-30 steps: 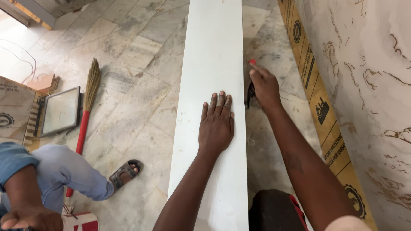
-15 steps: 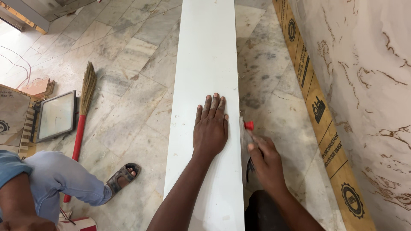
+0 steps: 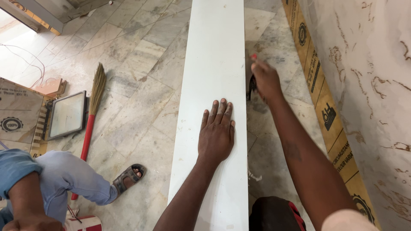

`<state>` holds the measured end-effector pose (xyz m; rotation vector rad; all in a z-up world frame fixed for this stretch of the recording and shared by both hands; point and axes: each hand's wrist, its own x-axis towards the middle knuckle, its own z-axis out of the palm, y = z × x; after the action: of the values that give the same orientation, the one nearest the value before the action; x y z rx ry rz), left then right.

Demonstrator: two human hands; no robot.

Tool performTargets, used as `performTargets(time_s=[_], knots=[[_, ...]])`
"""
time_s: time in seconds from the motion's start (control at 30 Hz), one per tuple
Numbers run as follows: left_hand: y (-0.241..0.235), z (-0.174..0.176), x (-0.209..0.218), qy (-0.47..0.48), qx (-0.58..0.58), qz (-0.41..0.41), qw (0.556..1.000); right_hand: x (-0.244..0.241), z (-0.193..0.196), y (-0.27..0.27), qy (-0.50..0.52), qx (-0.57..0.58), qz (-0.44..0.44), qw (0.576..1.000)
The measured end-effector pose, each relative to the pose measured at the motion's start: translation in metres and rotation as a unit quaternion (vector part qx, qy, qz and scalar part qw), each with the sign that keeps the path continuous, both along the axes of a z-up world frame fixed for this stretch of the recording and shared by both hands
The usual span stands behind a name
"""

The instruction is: The person uses a hand scraper to smooth the surface of a long white plastic sheet placed on the floor. They repeatedly scrape along the edges and surface, occasionally wiping away debris with their hand.

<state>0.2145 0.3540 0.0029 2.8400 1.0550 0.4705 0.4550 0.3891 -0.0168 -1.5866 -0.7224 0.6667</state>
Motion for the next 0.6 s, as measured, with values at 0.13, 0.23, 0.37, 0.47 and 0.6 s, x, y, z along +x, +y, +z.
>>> performTargets(time_s=[0.13,0.23,0.37,0.47,0.6], knots=[[-0.002,-0.001,-0.001,-0.001,0.006,-0.002,1.000,-0.065,-0.025,-0.087,-0.033,-0.019,-0.018,0.999],[-0.002,-0.001,-0.001,-0.006,0.009,-0.002,1.000,-0.127,-0.040,-0.170,-0.121,0.052,-0.011,0.991],[-0.002,-0.005,-0.001,-0.012,0.013,-0.003,1.000,-0.155,-0.048,-0.205,-0.105,0.073,-0.008,0.992],[-0.002,-0.003,-0.001,-0.010,0.014,-0.005,1.000,-0.122,-0.040,-0.158,-0.109,0.040,-0.029,0.993],[-0.003,0.001,0.000,-0.002,0.013,-0.003,1.000,-0.047,-0.023,-0.058,-0.111,0.077,-0.035,0.990]])
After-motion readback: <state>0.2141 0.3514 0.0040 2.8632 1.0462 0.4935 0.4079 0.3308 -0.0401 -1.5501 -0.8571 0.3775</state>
